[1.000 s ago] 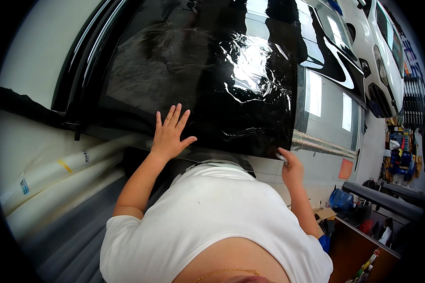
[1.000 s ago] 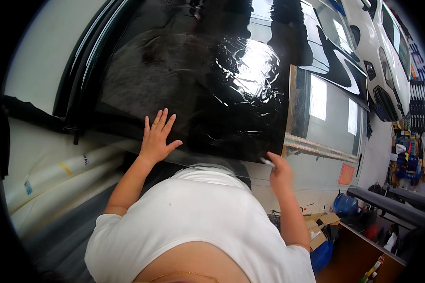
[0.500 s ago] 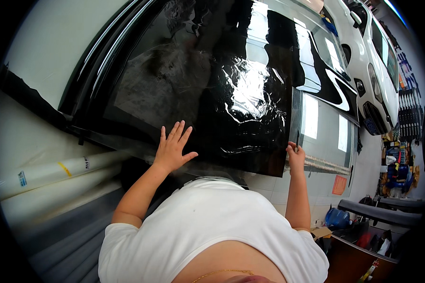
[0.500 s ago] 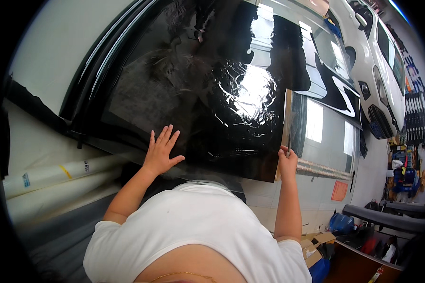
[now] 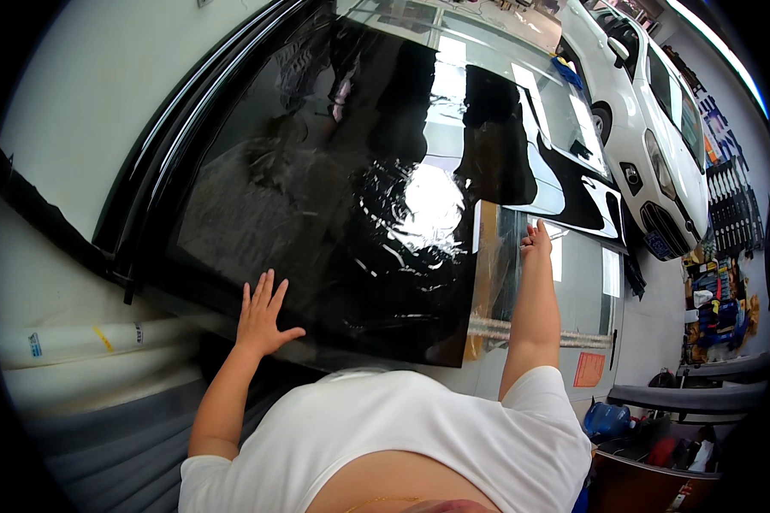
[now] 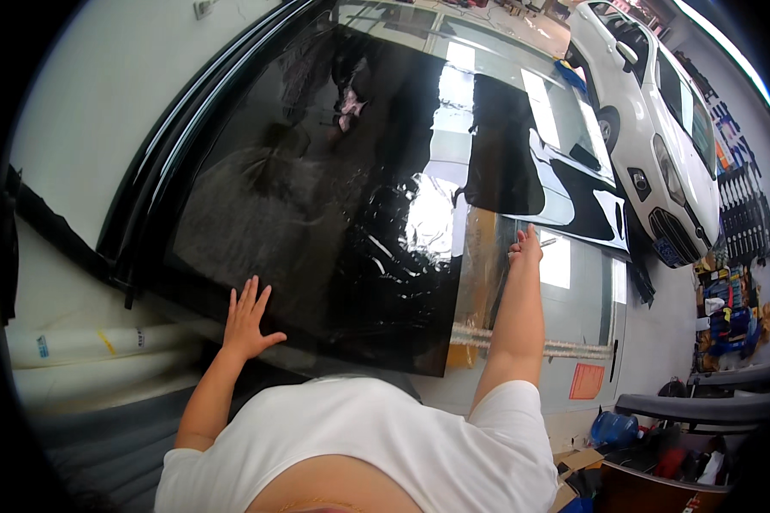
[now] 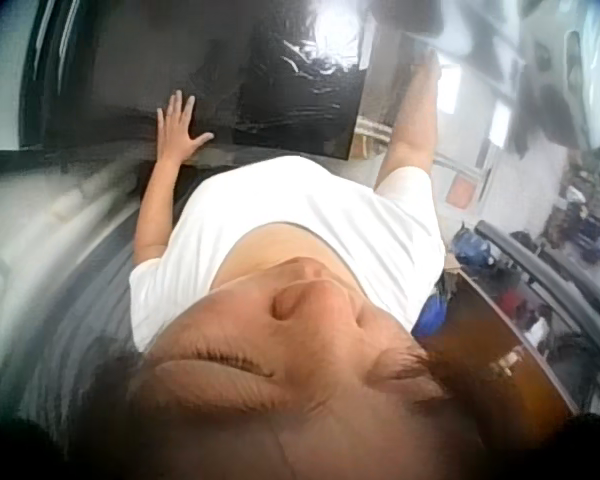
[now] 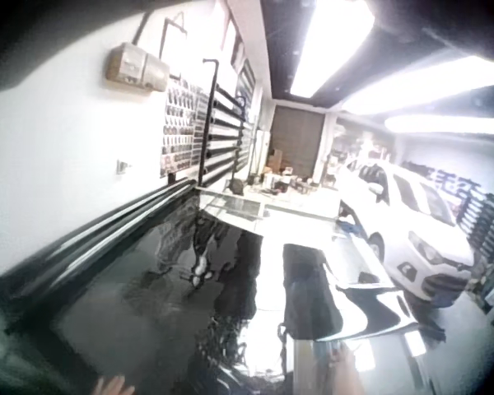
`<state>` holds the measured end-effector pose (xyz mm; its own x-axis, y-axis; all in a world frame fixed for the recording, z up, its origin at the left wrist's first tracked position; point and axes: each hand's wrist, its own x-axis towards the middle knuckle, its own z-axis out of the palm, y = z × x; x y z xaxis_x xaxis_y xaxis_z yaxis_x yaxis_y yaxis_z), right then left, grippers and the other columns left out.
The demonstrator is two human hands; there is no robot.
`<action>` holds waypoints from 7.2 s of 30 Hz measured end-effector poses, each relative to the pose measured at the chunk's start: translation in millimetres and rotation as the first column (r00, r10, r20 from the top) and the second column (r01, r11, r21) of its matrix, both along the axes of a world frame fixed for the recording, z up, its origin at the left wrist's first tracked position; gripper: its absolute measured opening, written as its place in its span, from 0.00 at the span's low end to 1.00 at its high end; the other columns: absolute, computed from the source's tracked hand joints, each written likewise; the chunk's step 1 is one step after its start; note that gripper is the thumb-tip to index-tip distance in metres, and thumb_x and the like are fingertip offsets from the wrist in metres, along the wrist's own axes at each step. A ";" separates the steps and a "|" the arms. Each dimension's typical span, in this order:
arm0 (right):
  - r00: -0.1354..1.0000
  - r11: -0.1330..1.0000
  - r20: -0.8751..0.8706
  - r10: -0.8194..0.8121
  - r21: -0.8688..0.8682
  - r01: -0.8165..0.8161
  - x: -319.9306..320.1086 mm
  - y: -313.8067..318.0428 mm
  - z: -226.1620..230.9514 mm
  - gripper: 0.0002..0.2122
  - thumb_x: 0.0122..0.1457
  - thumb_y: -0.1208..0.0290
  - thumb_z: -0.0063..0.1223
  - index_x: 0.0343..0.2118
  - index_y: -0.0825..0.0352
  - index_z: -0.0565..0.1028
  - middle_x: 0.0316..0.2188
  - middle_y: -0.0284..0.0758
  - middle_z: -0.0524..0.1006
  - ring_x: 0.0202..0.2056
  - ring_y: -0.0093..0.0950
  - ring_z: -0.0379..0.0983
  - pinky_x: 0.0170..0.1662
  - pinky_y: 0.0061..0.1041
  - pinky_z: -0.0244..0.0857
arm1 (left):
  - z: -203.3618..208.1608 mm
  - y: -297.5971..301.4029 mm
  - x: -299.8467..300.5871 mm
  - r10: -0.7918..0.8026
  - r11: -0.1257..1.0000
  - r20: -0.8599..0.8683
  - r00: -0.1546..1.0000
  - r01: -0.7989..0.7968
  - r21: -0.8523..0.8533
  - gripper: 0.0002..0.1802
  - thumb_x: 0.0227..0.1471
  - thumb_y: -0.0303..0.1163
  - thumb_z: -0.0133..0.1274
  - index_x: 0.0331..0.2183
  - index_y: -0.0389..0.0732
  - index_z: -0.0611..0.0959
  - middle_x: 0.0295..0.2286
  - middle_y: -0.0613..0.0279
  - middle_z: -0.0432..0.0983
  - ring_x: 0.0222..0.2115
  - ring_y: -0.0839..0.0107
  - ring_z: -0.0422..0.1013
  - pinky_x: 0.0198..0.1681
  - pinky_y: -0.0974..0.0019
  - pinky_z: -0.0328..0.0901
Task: The person applies a black tint film to a car windshield, smoothing it with hands and a squeegee, then trims the edges with a knife. They later measure and cut a separate tint piece on a workbench using a ruler and knife.
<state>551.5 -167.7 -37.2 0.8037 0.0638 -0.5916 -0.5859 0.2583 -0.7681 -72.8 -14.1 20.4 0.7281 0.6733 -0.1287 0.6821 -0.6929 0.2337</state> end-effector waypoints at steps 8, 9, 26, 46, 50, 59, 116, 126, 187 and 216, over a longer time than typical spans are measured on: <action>0.961 0.932 0.011 -0.275 -0.243 0.269 50.0 29.8 4.3 0.11 0.45 0.68 0.65 0.20 0.65 0.72 0.18 0.32 0.69 0.10 0.23 0.55 0.11 0.21 0.47 | -4.3 -2.8 -2.6 -0.014 0.999 0.041 0.999 0.012 0.051 0.54 0.34 0.63 0.57 0.59 0.47 0.59 0.61 0.54 0.44 0.62 0.59 0.41 0.62 0.46 0.34; 0.971 0.930 0.011 -0.240 -0.285 0.233 49.9 28.6 4.6 0.11 0.45 0.69 0.64 0.19 0.65 0.72 0.17 0.32 0.69 0.10 0.23 0.56 0.10 0.20 0.46 | -2.2 -3.2 -2.7 -0.016 0.998 0.026 1.000 0.014 0.061 0.53 0.34 0.63 0.57 0.59 0.47 0.59 0.61 0.54 0.44 0.62 0.58 0.41 0.62 0.45 0.34; 0.992 0.904 0.116 -0.058 -0.415 0.101 116.6 -11.2 -28.4 0.04 0.44 0.73 0.56 0.17 0.64 0.74 0.14 0.27 0.69 0.12 0.23 0.58 0.14 0.26 0.45 | 5.7 -15.1 5.1 -0.029 0.998 -0.027 0.999 0.030 0.048 0.53 0.35 0.61 0.57 0.59 0.49 0.58 0.61 0.51 0.44 0.62 0.54 0.42 0.61 0.42 0.35; 0.978 0.818 0.177 -0.112 -0.542 0.192 169.0 -33.6 -39.3 0.05 0.44 0.69 0.56 0.18 0.60 0.73 0.18 0.25 0.72 0.13 0.24 0.59 0.14 0.26 0.48 | 7.0 -31.0 3.0 -0.018 0.999 0.092 0.996 0.015 0.029 0.50 0.39 0.59 0.55 0.59 0.46 0.58 0.60 0.52 0.47 0.61 0.54 0.45 0.60 0.40 0.36; 0.970 0.750 0.182 -0.162 -0.617 0.241 159.2 -36.5 -16.9 0.08 0.42 0.73 0.58 0.26 0.68 0.72 0.27 0.36 0.77 0.28 0.30 0.74 0.30 0.31 0.66 | 19.4 -12.4 -10.1 0.118 0.947 0.162 0.980 -0.160 0.277 0.38 0.44 0.55 0.52 0.55 0.49 0.66 0.58 0.51 0.53 0.59 0.54 0.50 0.59 0.39 0.40; 0.329 0.762 0.742 0.584 -0.641 0.092 -56.4 50.4 37.2 0.14 0.48 0.71 0.60 0.37 0.70 0.72 0.20 0.29 0.67 0.23 0.21 0.62 0.28 0.21 0.58 | 34.1 151.0 -98.5 0.527 0.731 -0.062 0.847 -0.415 0.541 0.36 0.49 0.50 0.51 0.58 0.55 0.61 0.61 0.58 0.46 0.62 0.63 0.41 0.61 0.44 0.34; 0.210 0.334 0.267 0.941 -0.617 -0.712 -367.2 497.4 151.2 0.23 0.53 0.78 0.39 0.55 0.67 0.65 0.20 0.32 0.72 0.13 0.16 0.59 0.14 0.14 0.51 | 14.8 253.2 -142.8 0.668 0.744 0.710 0.223 -0.215 -0.633 0.13 0.44 0.26 0.59 0.36 0.37 0.78 0.24 0.65 0.70 0.23 0.77 0.67 0.26 0.76 0.62; 0.230 0.380 0.310 0.923 -0.630 -0.677 -337.2 670.5 93.1 0.23 0.55 0.79 0.37 0.56 0.62 0.63 0.21 0.32 0.71 0.15 0.14 0.58 0.14 0.12 0.51 | 0.8 262.7 -149.1 0.585 0.811 0.699 0.412 -0.317 -0.492 0.14 0.40 0.25 0.59 0.34 0.38 0.77 0.21 0.63 0.70 0.22 0.67 0.66 0.25 0.67 0.62; 0.131 0.209 0.163 0.978 -0.764 -0.611 -295.7 764.5 55.5 0.22 0.55 0.79 0.38 0.55 0.62 0.65 0.21 0.30 0.71 0.13 0.13 0.54 0.13 0.12 0.47 | -9.8 256.2 -151.3 0.750 0.659 0.604 0.270 -0.231 -0.715 0.15 0.39 0.24 0.61 0.34 0.37 0.80 0.21 0.64 0.71 0.19 0.76 0.65 0.22 0.76 0.62; -0.069 0.037 0.116 0.991 -0.724 -0.689 -313.4 744.0 68.2 0.22 0.55 0.79 0.39 0.55 0.64 0.66 0.19 0.28 0.68 0.11 0.12 0.50 0.12 0.12 0.41 | -7.9 255.4 -149.6 0.749 0.661 0.604 0.272 -0.241 -0.711 0.15 0.39 0.25 0.61 0.35 0.37 0.80 0.22 0.64 0.72 0.20 0.76 0.65 0.22 0.75 0.62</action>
